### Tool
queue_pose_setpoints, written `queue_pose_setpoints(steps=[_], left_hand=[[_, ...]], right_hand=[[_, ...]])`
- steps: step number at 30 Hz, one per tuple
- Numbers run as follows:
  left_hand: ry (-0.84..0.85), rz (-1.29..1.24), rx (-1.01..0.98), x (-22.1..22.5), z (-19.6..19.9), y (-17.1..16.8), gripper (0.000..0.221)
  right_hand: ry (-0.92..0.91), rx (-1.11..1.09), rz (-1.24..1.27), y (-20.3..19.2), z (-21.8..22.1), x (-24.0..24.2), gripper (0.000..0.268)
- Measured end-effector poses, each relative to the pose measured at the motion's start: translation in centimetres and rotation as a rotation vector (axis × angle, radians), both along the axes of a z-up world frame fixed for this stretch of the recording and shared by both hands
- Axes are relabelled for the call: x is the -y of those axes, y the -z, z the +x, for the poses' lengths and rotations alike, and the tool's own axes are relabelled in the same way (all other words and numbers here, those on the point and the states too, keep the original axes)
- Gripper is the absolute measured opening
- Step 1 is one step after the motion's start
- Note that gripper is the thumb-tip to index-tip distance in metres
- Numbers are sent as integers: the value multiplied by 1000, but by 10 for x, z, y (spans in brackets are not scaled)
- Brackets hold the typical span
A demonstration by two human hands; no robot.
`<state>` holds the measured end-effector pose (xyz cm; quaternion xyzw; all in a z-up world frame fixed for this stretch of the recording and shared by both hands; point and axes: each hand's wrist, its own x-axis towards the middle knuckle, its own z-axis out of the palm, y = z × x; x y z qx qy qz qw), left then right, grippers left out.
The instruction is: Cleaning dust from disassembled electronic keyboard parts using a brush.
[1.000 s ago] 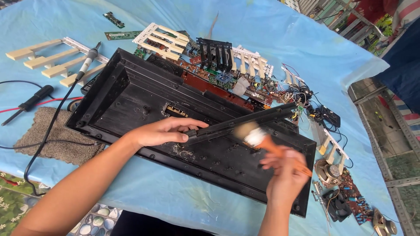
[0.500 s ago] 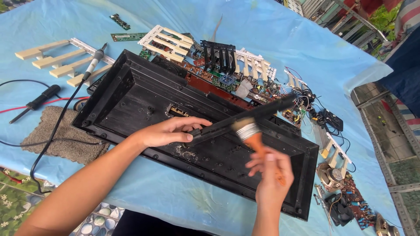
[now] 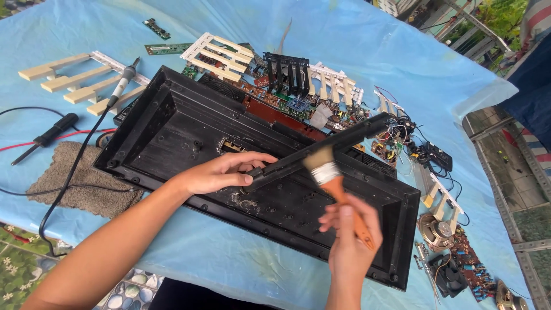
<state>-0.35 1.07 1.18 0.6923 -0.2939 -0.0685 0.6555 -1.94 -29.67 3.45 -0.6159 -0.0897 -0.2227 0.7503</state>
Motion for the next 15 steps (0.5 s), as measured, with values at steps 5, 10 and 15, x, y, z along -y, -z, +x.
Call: queue_pose_setpoints(steps=[5,10,15], left_hand=[[-16,-9,12,0,0,3,54],[14,-25,-5,1,1,4,57],[27,-12,-7,4,0,0,54]], right_hand=[[223,60,-3,-17,-8,-13,40],[160,97,-186,-11,-10,-10,26],[136,85,-116,-3,-8,-5,29]])
